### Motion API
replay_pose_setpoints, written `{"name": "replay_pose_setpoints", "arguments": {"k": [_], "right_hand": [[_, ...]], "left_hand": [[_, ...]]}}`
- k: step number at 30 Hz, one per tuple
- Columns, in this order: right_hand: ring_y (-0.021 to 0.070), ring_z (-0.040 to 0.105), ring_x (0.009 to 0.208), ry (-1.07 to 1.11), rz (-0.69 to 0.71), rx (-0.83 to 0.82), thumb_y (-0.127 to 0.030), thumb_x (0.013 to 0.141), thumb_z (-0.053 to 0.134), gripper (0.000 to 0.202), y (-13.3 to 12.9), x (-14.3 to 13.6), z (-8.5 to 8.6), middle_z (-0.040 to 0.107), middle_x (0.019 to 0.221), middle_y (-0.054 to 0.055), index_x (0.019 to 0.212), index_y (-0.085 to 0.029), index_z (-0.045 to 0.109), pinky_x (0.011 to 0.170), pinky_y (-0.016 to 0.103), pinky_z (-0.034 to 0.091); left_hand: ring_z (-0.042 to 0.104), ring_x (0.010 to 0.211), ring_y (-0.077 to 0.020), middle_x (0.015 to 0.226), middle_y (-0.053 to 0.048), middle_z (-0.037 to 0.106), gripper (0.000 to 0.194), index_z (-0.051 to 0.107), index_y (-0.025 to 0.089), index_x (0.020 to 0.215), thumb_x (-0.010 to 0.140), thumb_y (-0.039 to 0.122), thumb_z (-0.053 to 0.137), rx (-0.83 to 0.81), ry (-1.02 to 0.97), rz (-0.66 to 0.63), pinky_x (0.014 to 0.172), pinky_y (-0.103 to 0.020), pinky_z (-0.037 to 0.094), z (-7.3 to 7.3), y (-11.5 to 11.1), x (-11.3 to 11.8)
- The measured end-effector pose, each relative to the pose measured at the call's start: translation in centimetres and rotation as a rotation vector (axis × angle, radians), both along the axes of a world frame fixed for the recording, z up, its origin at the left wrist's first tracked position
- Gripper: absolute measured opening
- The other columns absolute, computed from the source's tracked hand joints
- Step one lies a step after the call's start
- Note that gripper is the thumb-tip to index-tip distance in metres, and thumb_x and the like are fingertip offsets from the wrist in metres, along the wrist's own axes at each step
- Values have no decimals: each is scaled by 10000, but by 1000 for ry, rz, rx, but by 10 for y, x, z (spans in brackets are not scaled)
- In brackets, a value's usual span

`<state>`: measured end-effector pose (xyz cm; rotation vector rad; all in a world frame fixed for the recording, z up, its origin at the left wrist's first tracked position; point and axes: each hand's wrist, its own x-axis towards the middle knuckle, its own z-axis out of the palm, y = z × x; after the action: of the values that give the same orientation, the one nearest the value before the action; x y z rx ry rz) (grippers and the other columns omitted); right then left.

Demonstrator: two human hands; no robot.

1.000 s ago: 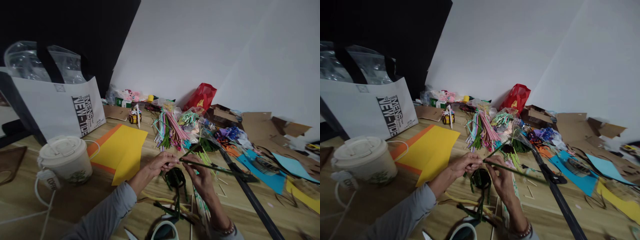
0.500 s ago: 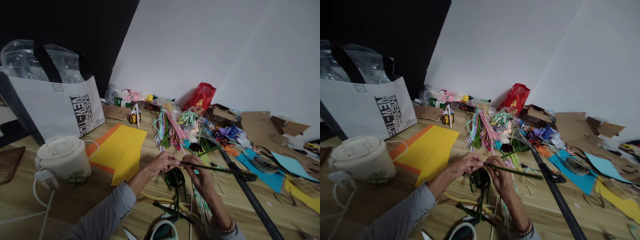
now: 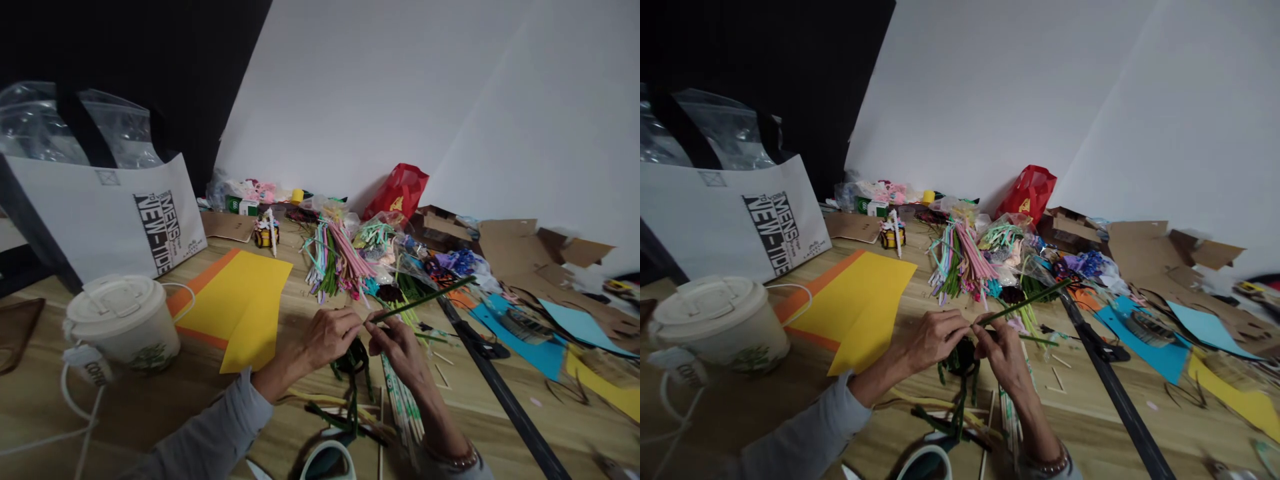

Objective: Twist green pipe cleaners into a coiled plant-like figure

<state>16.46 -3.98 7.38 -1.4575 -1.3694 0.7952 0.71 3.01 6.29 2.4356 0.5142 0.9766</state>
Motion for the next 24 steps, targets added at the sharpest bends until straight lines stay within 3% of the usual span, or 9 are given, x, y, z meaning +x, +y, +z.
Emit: {"name": "replay_pose_setpoints", "arguments": {"k": [3, 6, 10, 12, 14, 16, 18, 21, 24], "right_hand": [[158, 565, 432, 116, -26, -32, -527, 756, 620, 381, 1, -2, 2, 581, 472, -25, 888, -172, 575, 459, 258, 430], [156, 569, 448, 159, -73, 46, -505, 754, 636, 382, -1, -6, 5, 587, 496, -21, 930, -169, 590, 464, 261, 439], [136, 577, 562, 65, -279, 425, -358, 819, 602, 208, -12, -11, 11, 623, 752, 19, 972, -218, 586, 533, 270, 465], [141, 570, 619, -66, -270, 549, -313, 842, 569, 99, -15, -12, 11, 604, 816, 33, 876, -227, 606, 576, 281, 470], [157, 572, 658, -195, -167, 499, -310, 849, 556, 116, -15, -11, 10, 601, 810, 43, 802, -222, 615, 591, 285, 473], [170, 588, 690, -216, -80, 363, -337, 844, 563, 131, -10, -11, 7, 616, 839, 54, 853, -219, 620, 589, 284, 483], [167, 596, 687, -105, -56, 269, -374, 832, 579, 207, -5, -11, 3, 626, 894, 61, 970, -220, 595, 569, 277, 495], [161, 602, 687, 85, -29, 261, -388, 815, 610, 308, 0, -9, -2, 627, 902, 54, 1070, -229, 541, 552, 265, 505], [170, 615, 772, 72, 33, 273, -353, 826, 614, 302, 0, -5, -4, 613, 992, 61, 1103, -247, 554, 593, 272, 521]], "left_hand": [[586, 806, -168, 864, -74, 667, 206, 665, 162, 887, 881, 194, 462, -103, -76, 25, 743, -265, 401, -1, -1, 3], [580, 761, -156, 805, -49, 667, 133, 669, 156, 827, 824, 217, 550, -356, -213, 53, 706, -249, 406, -3, 5, 6], [431, 509, -80, 570, 30, 511, 231, 620, 135, 741, 724, 362, 659, -847, -436, 28, 485, -193, 302, -5, 20, 4], [280, 417, -41, 502, 81, 388, 311, 588, 139, 760, 670, 415, 699, -1078, -505, -33, 419, -181, 190, -4, 26, 0], [194, 393, -25, 490, 105, 332, 342, 559, 146, 771, 638, 411, 727, -1237, -510, -135, 402, -181, 124, 0, 29, -5], [185, 393, -17, 500, 105, 336, 343, 534, 147, 757, 621, 379, 747, -1330, -467, -246, 399, -178, 109, 3, 29, -8], [189, 396, -16, 502, 103, 328, 341, 512, 146, 726, 611, 353, 759, -1390, -395, -339, 397, -179, 96, 6, 28, -10], [203, 399, -22, 491, 102, 306, 328, 495, 147, 696, 628, 340, 752, -1425, -308, -416, 396, -189, 80, 7, 26, -12], [194, 393, -23, 474, 104, 305, 307, 497, 147, 692, 649, 335, 737, -1443, -251, -449, 398, -193, 81, 5, 27, -12]]}}
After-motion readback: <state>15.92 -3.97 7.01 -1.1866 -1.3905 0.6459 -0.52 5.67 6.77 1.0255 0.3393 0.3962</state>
